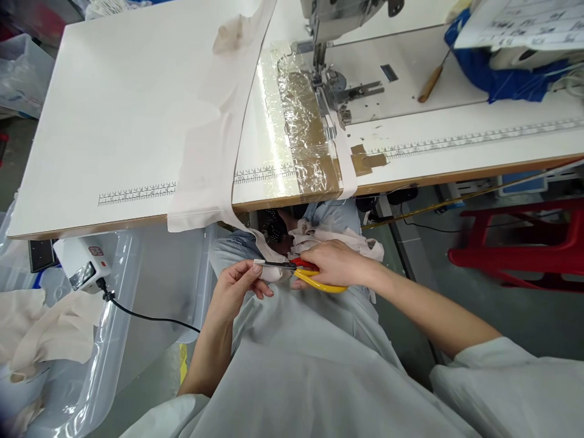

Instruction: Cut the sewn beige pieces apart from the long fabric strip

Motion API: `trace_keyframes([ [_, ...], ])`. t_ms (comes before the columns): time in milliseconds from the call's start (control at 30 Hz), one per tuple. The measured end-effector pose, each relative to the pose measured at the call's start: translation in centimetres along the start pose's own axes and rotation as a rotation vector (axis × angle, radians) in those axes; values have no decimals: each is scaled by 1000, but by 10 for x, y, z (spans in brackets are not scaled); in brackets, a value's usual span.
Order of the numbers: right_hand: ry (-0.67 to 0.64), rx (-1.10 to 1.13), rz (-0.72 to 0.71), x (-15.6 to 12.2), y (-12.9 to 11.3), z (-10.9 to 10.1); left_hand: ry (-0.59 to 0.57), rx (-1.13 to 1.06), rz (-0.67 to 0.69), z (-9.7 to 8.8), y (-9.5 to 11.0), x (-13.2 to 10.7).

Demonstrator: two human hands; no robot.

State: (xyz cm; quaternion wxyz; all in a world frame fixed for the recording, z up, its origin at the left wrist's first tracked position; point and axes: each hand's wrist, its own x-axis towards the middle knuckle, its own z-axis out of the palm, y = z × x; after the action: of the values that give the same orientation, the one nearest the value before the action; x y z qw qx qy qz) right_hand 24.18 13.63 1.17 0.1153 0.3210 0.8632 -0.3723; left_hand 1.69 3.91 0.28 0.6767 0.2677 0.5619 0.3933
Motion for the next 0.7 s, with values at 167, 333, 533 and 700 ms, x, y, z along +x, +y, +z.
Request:
trace_keyframes([
  [167,37,-34,-13,3,-3,1,-28,11,-14,1,0,-1],
  [333,87,94,-9,4,1,10,-4,28,-20,5,-2,0],
  [533,121,165,-14,-1,13,14,-37,80,-40,2,8,4],
  [700,164,379,-98,-1,11,14,-104,87,-78,14,5,10],
])
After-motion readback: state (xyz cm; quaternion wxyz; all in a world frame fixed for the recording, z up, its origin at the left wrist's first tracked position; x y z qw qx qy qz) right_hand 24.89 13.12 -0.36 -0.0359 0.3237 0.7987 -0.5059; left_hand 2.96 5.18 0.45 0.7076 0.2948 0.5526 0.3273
